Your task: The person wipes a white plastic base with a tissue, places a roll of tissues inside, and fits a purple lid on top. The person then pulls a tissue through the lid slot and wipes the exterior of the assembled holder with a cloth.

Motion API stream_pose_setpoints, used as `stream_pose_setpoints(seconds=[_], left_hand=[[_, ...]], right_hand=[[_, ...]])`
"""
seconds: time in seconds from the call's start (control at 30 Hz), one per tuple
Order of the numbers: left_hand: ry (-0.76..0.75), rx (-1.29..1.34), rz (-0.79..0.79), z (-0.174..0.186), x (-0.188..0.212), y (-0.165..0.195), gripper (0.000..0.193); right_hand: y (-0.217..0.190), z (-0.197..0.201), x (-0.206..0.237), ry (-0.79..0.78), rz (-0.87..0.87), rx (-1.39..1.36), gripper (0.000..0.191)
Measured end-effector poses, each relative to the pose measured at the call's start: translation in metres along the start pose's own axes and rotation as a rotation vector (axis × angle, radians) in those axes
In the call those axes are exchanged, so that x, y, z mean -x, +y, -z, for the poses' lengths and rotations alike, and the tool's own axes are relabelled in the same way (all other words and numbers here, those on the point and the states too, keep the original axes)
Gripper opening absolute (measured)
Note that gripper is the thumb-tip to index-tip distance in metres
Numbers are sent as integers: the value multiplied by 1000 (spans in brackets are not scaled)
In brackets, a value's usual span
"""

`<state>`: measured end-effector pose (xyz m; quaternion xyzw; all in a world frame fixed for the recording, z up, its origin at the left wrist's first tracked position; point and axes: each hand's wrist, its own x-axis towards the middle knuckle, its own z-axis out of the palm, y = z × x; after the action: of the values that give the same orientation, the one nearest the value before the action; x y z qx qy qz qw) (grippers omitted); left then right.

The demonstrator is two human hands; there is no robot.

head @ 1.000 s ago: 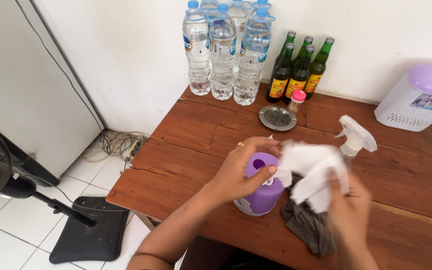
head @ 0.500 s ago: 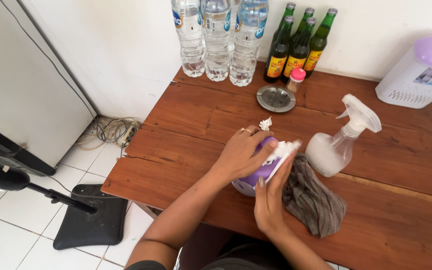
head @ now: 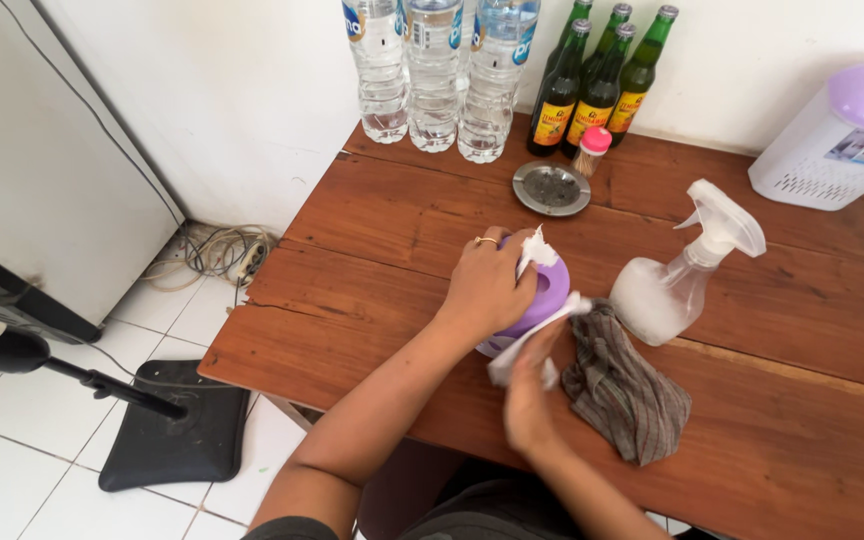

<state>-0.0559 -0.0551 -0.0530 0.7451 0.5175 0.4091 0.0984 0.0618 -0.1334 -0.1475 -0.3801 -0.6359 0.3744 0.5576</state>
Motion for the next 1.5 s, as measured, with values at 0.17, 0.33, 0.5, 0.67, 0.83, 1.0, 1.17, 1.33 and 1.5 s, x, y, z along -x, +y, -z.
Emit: stream_pose_setpoints(seconds=[0.17, 0.33, 0.5, 0.67, 0.83, 1.0, 1.17, 1.33, 1.5], left_hand=[[-18, 24, -49, -1, -1, -9, 47], [-78, 103, -119, 5, -4, -10, 45], [-114, 164, -142, 12, -2, -3, 43], [-153, 236, -113, 17, -2, 0, 35], [-104, 211, -199, 13, -1, -7, 44], [-73, 93, -93, 10, -2, -11, 54], [-36, 55, -2, 3, 1, -7, 56], [25, -22, 20, -5, -2, -6, 56], [21, -84, -27, -1, -5, -13, 61]], right_hand=[[5, -10, -7, 85, 93, 121, 86], [-2, 50, -72, 18, -338, -425, 92], [9, 60, -96, 108, -725, -576, 99], [-3, 25, -63, 300, -292, -529, 80], [-42, -8, -15, 206, 172, 260, 69], [-37, 20, -61, 29, 144, -83, 75], [-11, 38, -80, 86, -314, -493, 76], [2, -9, -22, 139, -6, -115, 76], [2, -3, -32, 35, -16, -203, 83]])
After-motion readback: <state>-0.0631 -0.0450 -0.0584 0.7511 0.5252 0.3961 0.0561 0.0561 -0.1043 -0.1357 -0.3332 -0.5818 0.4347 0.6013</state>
